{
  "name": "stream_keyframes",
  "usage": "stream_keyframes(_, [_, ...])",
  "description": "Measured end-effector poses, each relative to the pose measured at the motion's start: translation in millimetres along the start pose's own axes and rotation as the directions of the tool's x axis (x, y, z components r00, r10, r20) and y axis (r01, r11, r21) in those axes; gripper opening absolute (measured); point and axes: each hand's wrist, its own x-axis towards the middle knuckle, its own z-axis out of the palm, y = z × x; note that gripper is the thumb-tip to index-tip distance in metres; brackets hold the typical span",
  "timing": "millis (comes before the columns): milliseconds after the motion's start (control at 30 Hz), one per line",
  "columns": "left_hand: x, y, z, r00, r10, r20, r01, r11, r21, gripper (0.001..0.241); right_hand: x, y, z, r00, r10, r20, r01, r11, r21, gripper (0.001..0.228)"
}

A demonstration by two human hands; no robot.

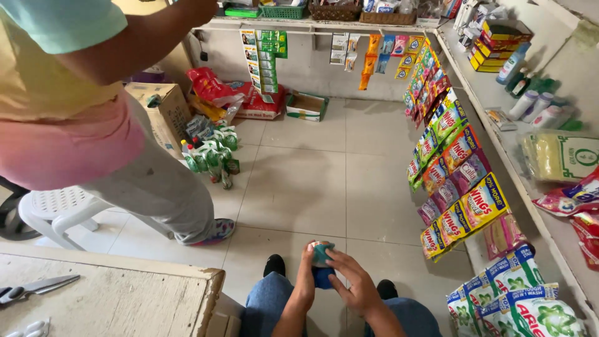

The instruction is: Wiping canned food items with a cloth and organizing them on the store shelves.

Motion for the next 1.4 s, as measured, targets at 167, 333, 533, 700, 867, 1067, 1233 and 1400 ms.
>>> stream_keyframes(167, [0,-17,1,0.976,-0.194,0.100,0.186,0.979,0.086,0.069,11,-24,-11,0.996,0.079,-0.045,-0.079,0.997,-0.013,0.045])
stream_keyframes(333, [6,-17,-3,0.976,-0.167,0.143,0.171,0.985,-0.022,0.075,5,-11,-7,1.000,0.011,0.027,-0.010,1.000,-0.023,0.032])
stream_keyframes(533, [0,-10,1,0.987,-0.138,0.084,0.138,0.990,0.009,0.071,2,-8,-8,0.998,0.052,-0.044,-0.049,0.997,0.067,0.024])
stream_keyframes(700, [2,-6,2,0.981,-0.168,0.096,0.167,0.986,0.010,0.069,-5,12,0,0.994,-0.010,-0.106,0.017,0.998,0.067,0.016])
stream_keyframes(867, [2,-10,-2,0.972,-0.172,0.158,0.175,0.985,-0.008,0.076,7,-14,-11,0.982,-0.001,-0.191,0.013,0.998,0.058,0.013])
stream_keyframes(1067, [-4,-2,8,0.959,-0.261,0.109,0.269,0.961,-0.064,0.069,4,-24,-11,0.979,-0.165,-0.121,0.167,0.986,0.008,0.011])
stream_keyframes(1233, [7,-20,-5,0.970,-0.190,0.154,0.207,0.973,-0.105,0.071,6,-15,-11,0.979,-0.157,-0.126,0.163,0.986,0.038,0.013])
stream_keyframes(1400, [13,-29,-6,0.968,-0.210,0.139,0.215,0.976,-0.022,0.071,6,-14,-15,0.956,-0.207,-0.209,0.205,0.978,-0.031,0.022])
